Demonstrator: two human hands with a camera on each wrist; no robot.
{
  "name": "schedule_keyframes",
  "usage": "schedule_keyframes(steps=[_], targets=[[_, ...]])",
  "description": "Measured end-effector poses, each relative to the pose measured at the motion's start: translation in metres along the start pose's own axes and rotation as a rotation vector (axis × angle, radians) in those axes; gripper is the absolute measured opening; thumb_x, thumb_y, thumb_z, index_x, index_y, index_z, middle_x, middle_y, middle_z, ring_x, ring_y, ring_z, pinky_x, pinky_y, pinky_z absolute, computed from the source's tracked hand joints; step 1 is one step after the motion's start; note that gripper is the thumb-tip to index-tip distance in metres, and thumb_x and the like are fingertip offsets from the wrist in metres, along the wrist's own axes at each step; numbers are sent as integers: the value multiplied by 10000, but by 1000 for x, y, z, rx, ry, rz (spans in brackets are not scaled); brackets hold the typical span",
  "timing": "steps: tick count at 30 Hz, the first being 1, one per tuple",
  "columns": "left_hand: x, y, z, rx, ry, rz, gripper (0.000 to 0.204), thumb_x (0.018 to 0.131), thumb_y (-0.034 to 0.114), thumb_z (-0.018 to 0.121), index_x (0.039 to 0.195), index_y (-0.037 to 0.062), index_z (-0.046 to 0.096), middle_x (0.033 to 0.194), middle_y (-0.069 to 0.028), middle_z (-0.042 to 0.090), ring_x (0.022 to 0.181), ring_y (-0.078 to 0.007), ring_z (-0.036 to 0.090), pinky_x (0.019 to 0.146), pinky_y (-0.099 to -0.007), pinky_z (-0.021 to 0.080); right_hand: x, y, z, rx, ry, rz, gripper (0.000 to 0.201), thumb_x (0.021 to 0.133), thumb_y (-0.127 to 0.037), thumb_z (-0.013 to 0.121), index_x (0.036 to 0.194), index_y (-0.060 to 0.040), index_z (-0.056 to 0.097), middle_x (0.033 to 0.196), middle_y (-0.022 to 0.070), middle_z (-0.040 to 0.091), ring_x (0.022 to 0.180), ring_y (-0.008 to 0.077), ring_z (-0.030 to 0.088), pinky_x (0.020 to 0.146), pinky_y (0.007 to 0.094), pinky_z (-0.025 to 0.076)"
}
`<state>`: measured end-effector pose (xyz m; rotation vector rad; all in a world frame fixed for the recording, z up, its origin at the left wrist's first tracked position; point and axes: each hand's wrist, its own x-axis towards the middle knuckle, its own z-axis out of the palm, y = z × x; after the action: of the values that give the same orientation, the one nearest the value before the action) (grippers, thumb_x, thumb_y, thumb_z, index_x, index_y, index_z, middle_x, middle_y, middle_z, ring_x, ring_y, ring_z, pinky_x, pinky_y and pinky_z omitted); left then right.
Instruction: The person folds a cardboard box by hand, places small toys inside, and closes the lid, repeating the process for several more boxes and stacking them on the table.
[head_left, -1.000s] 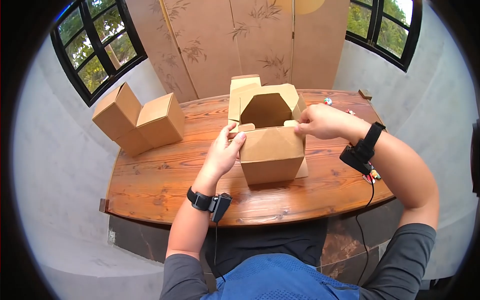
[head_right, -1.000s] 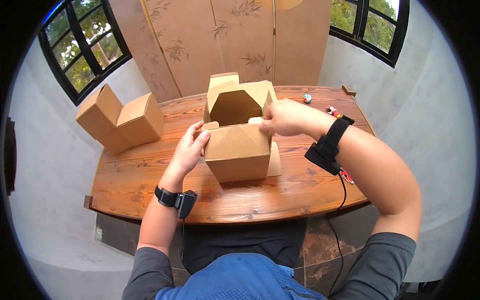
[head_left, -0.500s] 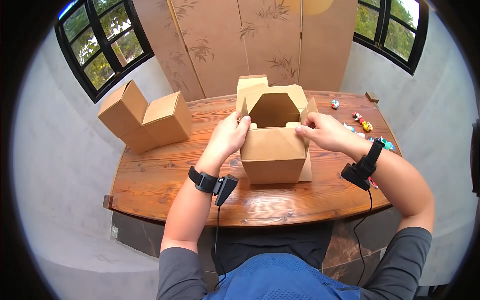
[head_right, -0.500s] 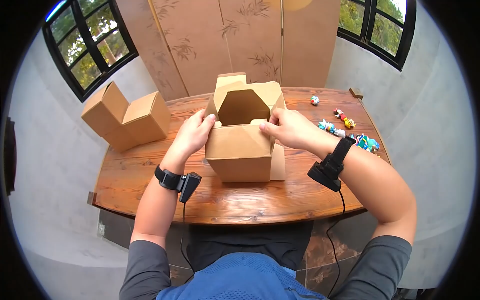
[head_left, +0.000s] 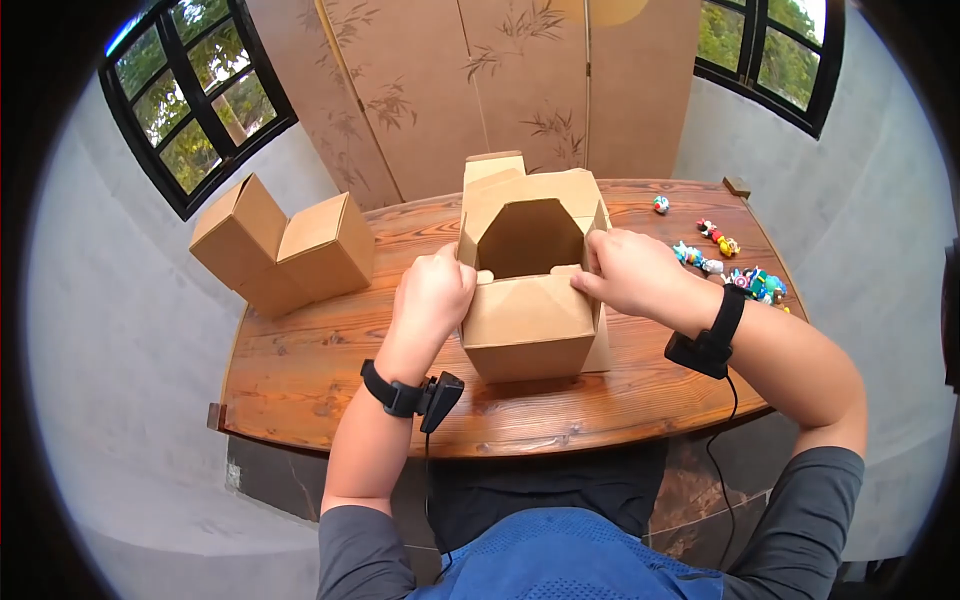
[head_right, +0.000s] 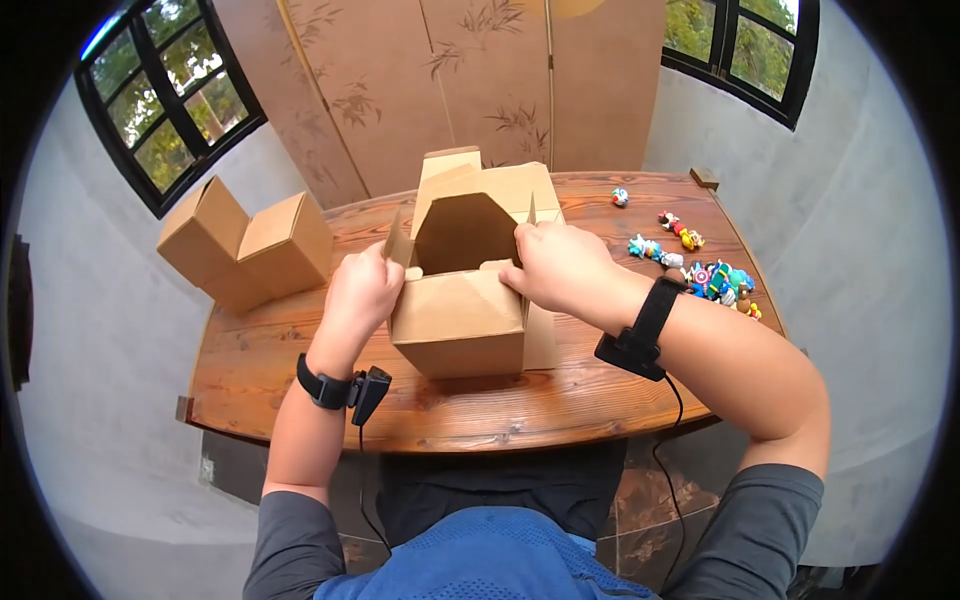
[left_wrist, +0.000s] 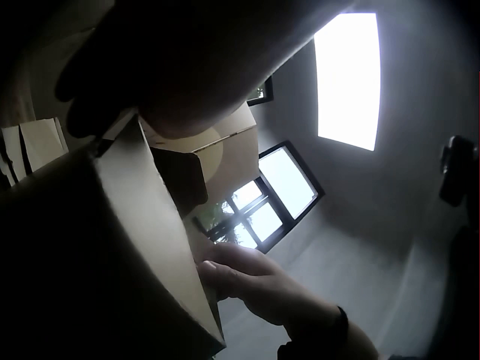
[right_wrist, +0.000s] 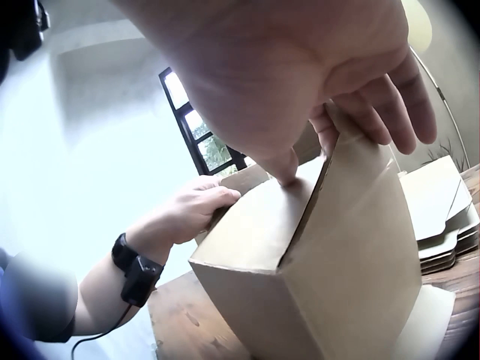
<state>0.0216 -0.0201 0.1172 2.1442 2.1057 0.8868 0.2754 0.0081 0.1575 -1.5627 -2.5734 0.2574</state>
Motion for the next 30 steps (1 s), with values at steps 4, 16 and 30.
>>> schedule_keyframes(steps=[4,16,30], targets=[[-11,2,2,126,42,77,345,854,185,592,1151,19,649,878,-238,704,811,-405,691,737,-489,567,-1,0,6,-70,69,-112,432,860,-366,684,1058,7,591,969,181,688,963,341,677,800,441,556],[-39,0,10,-47,20,201,456,847,228,717,1250,33,626,1032,-112,623,871,-263,661,798,-370,547,21,2,10,5,193,-180,790,826,-343,744,1498,-140,384,1135,182,630,1044,347,643,859,428,541],[-35,-14,23,-135,96,282,659,880,322,715,1379,-22,457,1389,-225,487,1313,-373,473,1101,-425,391,41,26,17,91,145,-147,787,788,-383,760,1421,-86,398,1264,199,615,1161,368,596,972,431,486]])
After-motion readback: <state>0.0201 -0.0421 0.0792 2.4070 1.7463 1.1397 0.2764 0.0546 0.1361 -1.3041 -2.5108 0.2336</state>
